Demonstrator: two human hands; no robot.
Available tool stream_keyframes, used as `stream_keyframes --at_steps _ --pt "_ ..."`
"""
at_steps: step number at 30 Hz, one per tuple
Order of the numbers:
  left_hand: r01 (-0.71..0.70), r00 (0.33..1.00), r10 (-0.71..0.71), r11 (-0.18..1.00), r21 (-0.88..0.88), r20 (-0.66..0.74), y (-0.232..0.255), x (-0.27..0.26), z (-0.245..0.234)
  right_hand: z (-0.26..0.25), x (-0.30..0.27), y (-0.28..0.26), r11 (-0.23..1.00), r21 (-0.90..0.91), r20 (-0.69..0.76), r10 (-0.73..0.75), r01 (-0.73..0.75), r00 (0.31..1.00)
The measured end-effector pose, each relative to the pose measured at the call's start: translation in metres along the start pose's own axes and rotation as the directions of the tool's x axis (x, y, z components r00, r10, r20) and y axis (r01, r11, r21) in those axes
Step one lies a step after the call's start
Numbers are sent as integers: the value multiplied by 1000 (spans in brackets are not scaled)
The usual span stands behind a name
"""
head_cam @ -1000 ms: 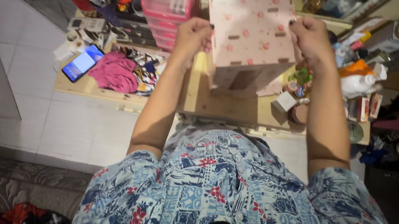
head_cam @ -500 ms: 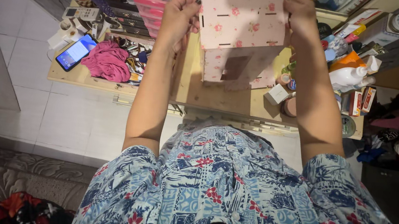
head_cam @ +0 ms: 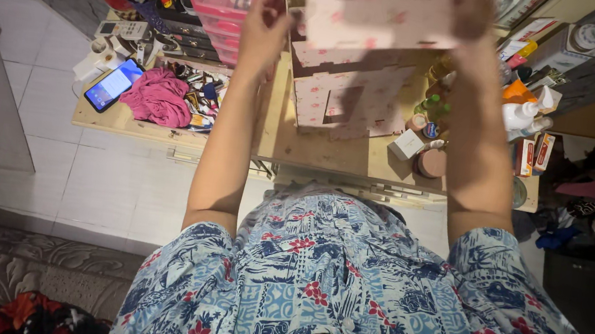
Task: The person assembles small pink floral-patterned cardboard boxes by folding flaps and tucking tabs into slots. They repeatedly pick up flat pieces, fold them into box shapes, and place the finished boxes on the counter.
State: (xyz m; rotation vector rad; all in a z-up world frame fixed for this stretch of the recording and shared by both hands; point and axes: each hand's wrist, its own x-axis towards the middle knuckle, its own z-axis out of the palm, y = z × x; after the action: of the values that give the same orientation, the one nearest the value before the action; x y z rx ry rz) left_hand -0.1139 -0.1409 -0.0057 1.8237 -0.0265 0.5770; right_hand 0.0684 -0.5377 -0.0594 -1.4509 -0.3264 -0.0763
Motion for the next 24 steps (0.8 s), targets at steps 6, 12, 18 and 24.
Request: stream_keyframes --at_steps 6,12,18,24 --pt "170 962 -194 976 136 193 32 -17 -2 -32 -29 -75 877 -464 -105 -191 122 976" --pt "-34 982 -14 968 247 191 33 -18 -10 -70 -74 -108 468 -878 -102 -394 103 914" --pt "3 979 -62 955 297 192 29 -32 -26 -69 -97 -84 185 -974 16 -531 134 847" --pt "-84 984 29 946 315 175 61 -61 -59 -47 -98 6 489 -872 -182 -317 -4 931"
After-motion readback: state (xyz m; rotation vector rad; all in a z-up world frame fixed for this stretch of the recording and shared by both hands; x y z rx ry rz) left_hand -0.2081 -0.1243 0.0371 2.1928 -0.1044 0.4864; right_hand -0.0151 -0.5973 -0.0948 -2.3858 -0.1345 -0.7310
